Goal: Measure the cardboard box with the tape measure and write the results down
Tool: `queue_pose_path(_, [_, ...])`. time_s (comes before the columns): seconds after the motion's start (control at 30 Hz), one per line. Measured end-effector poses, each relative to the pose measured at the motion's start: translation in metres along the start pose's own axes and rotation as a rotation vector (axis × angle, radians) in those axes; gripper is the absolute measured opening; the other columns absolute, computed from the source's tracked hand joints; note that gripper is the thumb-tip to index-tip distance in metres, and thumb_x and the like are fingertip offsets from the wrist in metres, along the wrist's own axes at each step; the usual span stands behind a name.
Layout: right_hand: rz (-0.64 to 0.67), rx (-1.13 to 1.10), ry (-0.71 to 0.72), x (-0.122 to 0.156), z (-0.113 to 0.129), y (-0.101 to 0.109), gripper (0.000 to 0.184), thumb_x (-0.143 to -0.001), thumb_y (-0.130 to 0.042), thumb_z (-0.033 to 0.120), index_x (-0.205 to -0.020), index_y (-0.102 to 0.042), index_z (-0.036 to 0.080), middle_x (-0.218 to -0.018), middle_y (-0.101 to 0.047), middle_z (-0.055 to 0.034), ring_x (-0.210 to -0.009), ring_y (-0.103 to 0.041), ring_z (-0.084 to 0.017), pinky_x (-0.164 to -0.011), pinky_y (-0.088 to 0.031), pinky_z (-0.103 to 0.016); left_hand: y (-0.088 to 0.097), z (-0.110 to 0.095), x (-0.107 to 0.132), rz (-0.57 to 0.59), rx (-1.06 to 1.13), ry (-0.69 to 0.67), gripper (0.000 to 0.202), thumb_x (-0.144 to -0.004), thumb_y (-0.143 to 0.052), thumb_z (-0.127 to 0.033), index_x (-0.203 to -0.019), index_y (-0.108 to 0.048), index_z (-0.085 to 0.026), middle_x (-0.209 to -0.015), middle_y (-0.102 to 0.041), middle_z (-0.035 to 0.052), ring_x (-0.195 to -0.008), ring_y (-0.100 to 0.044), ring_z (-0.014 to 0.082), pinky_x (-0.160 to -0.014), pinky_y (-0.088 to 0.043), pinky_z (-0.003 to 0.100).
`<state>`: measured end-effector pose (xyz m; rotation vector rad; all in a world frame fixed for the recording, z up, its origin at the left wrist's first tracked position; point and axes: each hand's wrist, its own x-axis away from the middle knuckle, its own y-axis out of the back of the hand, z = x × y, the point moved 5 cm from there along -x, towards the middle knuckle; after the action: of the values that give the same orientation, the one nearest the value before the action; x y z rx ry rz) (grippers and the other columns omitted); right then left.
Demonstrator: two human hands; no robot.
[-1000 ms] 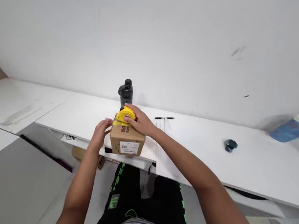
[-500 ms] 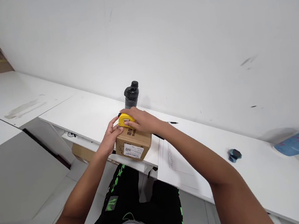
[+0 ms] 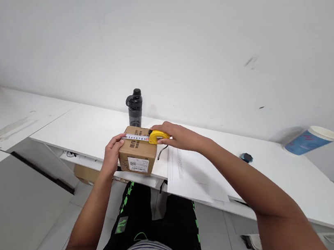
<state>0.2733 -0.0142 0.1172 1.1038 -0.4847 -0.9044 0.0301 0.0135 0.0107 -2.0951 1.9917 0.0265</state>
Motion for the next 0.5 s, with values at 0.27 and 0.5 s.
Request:
queue_pose_path(0.27, [-0.081,-0.066,-0.078,0.043,-0.029,-0.003,0.051,-0.093,-0.048,0.058,-0.139,-0.048,0.037,-0.129,-0.061,-0.0068,-0.107,-0.059,-0.029,-0.089,-0.05,-0.046,-0.004,0.0,-0.005,-0.036,0.011,-0.042,0.031,-0.077,-0.061,-0.031,-0.105,-0.073,-0.022,-0.11,-0.07,0.0028,-0.1,-0.06,0.0207,-0.085,-0.046,0.03])
queue_pose_path(0.5, [-0.109,-0.07,-0.074,0.047,-0.031,-0.006,0.048,-0.094,-0.047,0.053,-0.139,-0.047,0.036,-0.13,-0.059,-0.0071,-0.108,-0.059,-0.027,-0.089,-0.05,-0.045,-0.005,0.0,-0.007,-0.043,0.01,-0.046,0.034,-0.076,-0.062,-0.032,-0.107,-0.072,-0.021,-0.114,-0.069,0.0038,-0.103,-0.061,0.0222,-0.088,-0.048,0.031])
